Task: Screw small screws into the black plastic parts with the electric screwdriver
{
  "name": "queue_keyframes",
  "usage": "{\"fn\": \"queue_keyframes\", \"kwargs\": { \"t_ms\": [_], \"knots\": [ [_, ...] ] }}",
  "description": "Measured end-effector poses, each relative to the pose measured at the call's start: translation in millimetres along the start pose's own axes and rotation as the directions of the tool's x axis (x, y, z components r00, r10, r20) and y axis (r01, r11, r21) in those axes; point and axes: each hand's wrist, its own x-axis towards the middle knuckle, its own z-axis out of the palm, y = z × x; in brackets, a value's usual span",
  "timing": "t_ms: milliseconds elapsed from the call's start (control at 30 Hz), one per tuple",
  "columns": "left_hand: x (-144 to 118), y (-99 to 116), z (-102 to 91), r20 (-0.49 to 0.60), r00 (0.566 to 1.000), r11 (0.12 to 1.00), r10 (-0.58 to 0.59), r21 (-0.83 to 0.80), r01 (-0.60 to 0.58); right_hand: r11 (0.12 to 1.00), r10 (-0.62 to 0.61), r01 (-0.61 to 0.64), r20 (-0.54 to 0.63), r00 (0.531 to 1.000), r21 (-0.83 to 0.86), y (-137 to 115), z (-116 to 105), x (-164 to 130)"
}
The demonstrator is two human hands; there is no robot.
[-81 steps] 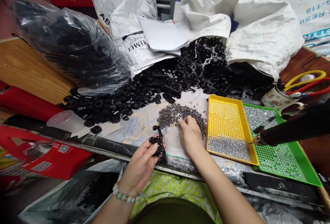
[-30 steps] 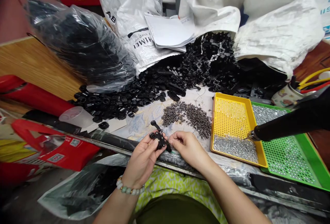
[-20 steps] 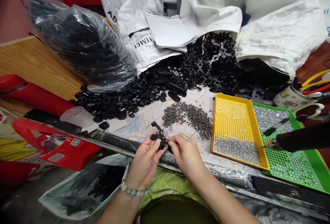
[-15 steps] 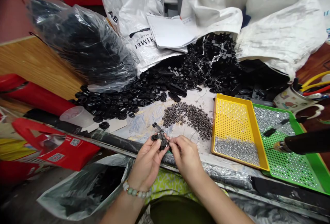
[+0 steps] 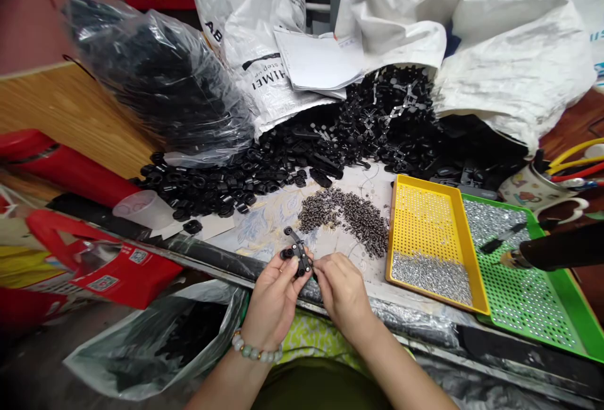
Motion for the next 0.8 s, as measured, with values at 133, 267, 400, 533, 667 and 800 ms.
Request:
{"fn": "queue_keyframes", "kwargs": {
  "t_ms": [133,267,400,533,667,800],
  "knots": [
    [1,0,-0.2,0.002,1.0,1.0,0.01,-0.001,-0.01,0.999,0.019,-0.02,0.02,1.0,0.046,1,1,-1],
    [3,2,-2.6,0.045,0.999,0.999,0.005,0.035,-0.007,0.992,0.075,-0.078,0.035,0.997,0.1,1,-3,3],
    [4,6,-6.3,0.126,0.991,0.996,-0.052,0.084,0.042,0.942,0.23,-0.246,0.096,0.968,0.227,1,-22,14],
    [2,6,-5.4,0.195,0.972,0.99,-0.13,0.078,0.117,0.824,0.391,-0.447,0.223,0.893,0.349,1,-34,27],
    [-1,5,-1.7,0.234,0.962,0.986,-0.143,0.113,0.119,0.612,0.433,-0.543,0.33,0.838,0.575,-2,-30,30],
    [-2,3,1.3,0.171,0.979,0.977,-0.111,0.202,0.076,0.452,0.472,-0.607,0.402,0.785,0.654,-5,-25,24]
  ]
}}
